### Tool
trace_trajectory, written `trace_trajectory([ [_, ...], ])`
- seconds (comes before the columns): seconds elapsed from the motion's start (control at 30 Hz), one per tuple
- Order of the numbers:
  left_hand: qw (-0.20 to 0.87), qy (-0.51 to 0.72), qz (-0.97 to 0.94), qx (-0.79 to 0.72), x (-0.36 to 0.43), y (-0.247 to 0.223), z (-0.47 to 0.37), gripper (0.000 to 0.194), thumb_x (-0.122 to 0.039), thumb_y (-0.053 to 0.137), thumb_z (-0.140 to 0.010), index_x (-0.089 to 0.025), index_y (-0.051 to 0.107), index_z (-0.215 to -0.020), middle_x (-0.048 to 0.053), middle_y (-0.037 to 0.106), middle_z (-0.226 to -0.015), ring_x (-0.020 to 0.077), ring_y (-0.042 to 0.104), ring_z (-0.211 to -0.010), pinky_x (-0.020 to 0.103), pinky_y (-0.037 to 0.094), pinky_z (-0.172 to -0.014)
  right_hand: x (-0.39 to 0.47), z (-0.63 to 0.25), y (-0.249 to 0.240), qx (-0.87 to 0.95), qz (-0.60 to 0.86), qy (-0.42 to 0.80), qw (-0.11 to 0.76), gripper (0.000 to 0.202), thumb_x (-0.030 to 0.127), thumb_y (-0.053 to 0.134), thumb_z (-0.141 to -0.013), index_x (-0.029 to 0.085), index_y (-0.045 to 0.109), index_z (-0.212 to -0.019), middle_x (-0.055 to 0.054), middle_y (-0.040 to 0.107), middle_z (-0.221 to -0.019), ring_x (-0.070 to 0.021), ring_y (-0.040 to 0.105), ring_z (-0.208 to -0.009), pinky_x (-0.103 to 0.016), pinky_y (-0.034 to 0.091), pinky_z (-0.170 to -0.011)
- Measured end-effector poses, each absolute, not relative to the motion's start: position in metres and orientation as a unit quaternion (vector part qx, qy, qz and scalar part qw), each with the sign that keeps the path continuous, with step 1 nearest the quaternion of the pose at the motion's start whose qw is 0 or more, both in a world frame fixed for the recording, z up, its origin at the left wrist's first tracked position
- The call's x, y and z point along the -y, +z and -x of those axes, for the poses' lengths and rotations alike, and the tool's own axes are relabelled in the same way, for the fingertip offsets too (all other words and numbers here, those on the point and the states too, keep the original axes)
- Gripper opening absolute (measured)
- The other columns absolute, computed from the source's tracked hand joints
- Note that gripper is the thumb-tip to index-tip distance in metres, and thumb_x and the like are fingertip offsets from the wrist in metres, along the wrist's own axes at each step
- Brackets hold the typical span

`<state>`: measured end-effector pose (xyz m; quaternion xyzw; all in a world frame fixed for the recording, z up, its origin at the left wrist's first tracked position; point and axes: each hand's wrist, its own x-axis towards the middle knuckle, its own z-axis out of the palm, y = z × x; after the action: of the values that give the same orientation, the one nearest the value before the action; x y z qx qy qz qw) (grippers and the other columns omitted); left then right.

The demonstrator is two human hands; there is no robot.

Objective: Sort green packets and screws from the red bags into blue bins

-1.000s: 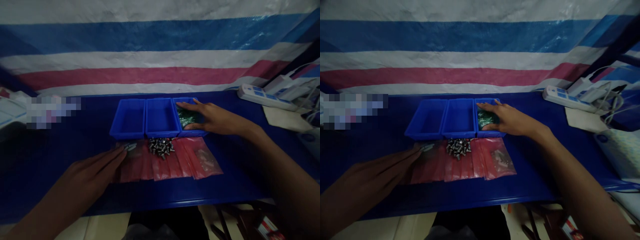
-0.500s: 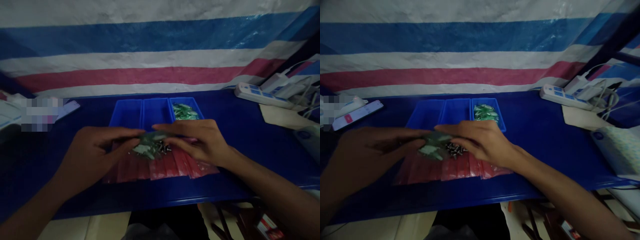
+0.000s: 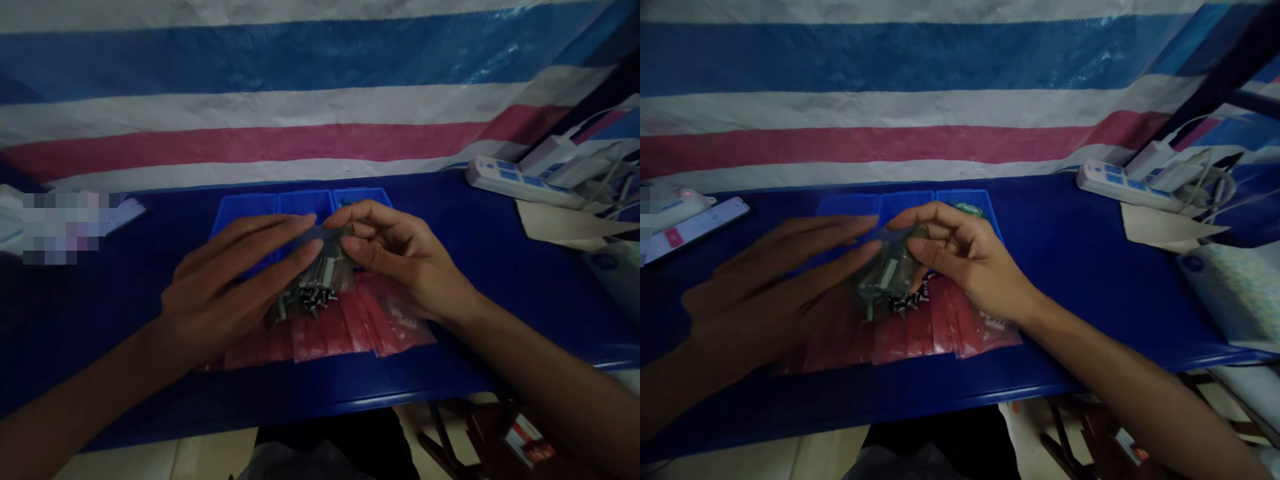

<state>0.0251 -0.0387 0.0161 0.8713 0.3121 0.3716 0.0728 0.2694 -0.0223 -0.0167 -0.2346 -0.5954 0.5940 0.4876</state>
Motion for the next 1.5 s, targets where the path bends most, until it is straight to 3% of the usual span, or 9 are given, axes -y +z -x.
trace_trajectory([
  [0.2, 0.237, 0.479, -0.742, -0.405, 0.020, 0.006, -0.036, 0.005, -0.030, 0.081, -0.094, -0.027, 0.083, -0.097, -0.006, 0.081, -0.083, 0.0116, 0.075, -0.066, 0.020, 0.064, -0.064, 0.023, -0.275, -0.019, 0.745, 0.301, 0.315, 0.504, 0.032, 0.031, 0.066, -0.105, 0.027, 0.064, -0.136, -0.005, 0.075, -0.106, -0.0193, 0.074, -0.089, -0.034, 0.066, -0.085],
  [0.33, 0.557, 0.466, -0.585, -0.360, 0.018, -0.006, -0.037, 0.036, -0.034, 0.093, -0.081, -0.025, 0.081, -0.113, -0.005, 0.077, -0.070, 0.0090, 0.068, -0.051, 0.016, 0.059, -0.052, 0.019, -0.284, -0.016, 0.864, 0.231, 0.042, 0.445, 0.038, 0.027, 0.079, -0.096, 0.026, 0.071, -0.133, -0.012, 0.067, -0.137, -0.0288, 0.069, -0.120, -0.045, 0.064, -0.102],
  [0.5, 0.674, 0.408, -0.512, -0.343, 0.024, -0.010, -0.038, 0.049, -0.041, 0.095, -0.078, -0.022, 0.078, -0.120, -0.001, 0.078, -0.071, 0.0133, 0.071, -0.051, 0.017, 0.061, -0.051, 0.019, -0.278, -0.017, 0.852, 0.180, 0.004, 0.491, 0.021, 0.019, 0.068, -0.102, 0.026, 0.077, -0.121, -0.010, 0.071, -0.136, -0.0294, 0.071, -0.120, -0.047, 0.066, -0.095],
  [0.63, 0.576, 0.415, -0.602, -0.365, 0.031, -0.005, -0.036, 0.042, -0.043, 0.072, -0.101, -0.021, 0.070, -0.137, 0.004, 0.082, -0.084, 0.0172, 0.078, -0.062, 0.023, 0.066, -0.058, 0.018, -0.272, -0.018, 0.785, 0.220, 0.093, 0.571, 0.024, 0.016, 0.077, -0.096, 0.029, 0.076, -0.116, 0.000, 0.079, -0.095, -0.0209, 0.075, -0.082, -0.038, 0.063, -0.075],
  [0.8, 0.310, 0.517, -0.681, -0.416, 0.025, 0.004, -0.022, 0.020, -0.030, 0.070, -0.102, -0.026, 0.078, -0.120, -0.003, 0.082, -0.084, 0.0114, 0.075, -0.062, 0.021, 0.065, -0.061, 0.000, -0.293, -0.017, 0.685, 0.310, 0.223, 0.621, 0.020, 0.025, 0.079, -0.097, 0.035, 0.075, -0.114, 0.005, 0.069, -0.071, -0.0145, 0.063, -0.057, -0.029, 0.053, -0.052],
  [0.93, 0.252, 0.531, -0.681, -0.436, 0.017, 0.004, -0.013, 0.015, -0.037, 0.069, -0.101, -0.031, 0.079, -0.111, -0.005, 0.080, -0.079, 0.0147, 0.074, -0.059, 0.029, 0.066, -0.059, -0.013, -0.321, -0.011, 0.722, 0.334, 0.255, 0.549, 0.024, 0.030, 0.084, -0.091, 0.036, 0.080, -0.114, -0.001, 0.079, -0.093, -0.0255, 0.075, -0.078, -0.044, 0.064, -0.070],
  [1.1, 0.249, 0.515, -0.692, -0.441, 0.017, -0.001, -0.013, 0.017, -0.037, 0.066, -0.101, -0.030, 0.078, -0.111, -0.004, 0.079, -0.077, 0.0143, 0.073, -0.057, 0.028, 0.065, -0.058, -0.017, -0.335, -0.005, 0.773, 0.382, 0.019, 0.505, 0.003, 0.031, 0.083, -0.092, 0.034, 0.082, -0.092, -0.007, 0.074, -0.107, -0.0352, 0.069, -0.109, -0.055, 0.057, -0.094],
  [1.33, 0.213, 0.465, -0.745, -0.428, 0.012, -0.008, -0.008, 0.019, -0.032, 0.062, -0.103, -0.024, 0.077, -0.113, -0.003, 0.080, -0.078, 0.0131, 0.075, -0.061, 0.023, 0.064, -0.061, -0.046, -0.330, -0.031, 0.815, 0.445, 0.039, 0.368, 0.019, 0.038, 0.071, -0.098, 0.022, 0.081, -0.098, -0.008, 0.078, -0.091, -0.0291, 0.071, -0.082, -0.045, 0.058, -0.077],
  [1.5, -0.028, 0.346, -0.890, -0.296, 0.015, 0.004, 0.000, 0.020, -0.022, 0.057, -0.106, -0.024, 0.077, -0.108, -0.003, 0.082, -0.088, 0.0135, 0.077, -0.071, 0.024, 0.059, -0.064, -0.052, -0.325, -0.040, 0.837, 0.455, -0.024, 0.303, 0.028, 0.036, 0.075, -0.093, 0.020, 0.079, -0.116, -0.016, 0.074, -0.114, -0.0391, 0.064, -0.110, -0.057, 0.053, -0.098],
])
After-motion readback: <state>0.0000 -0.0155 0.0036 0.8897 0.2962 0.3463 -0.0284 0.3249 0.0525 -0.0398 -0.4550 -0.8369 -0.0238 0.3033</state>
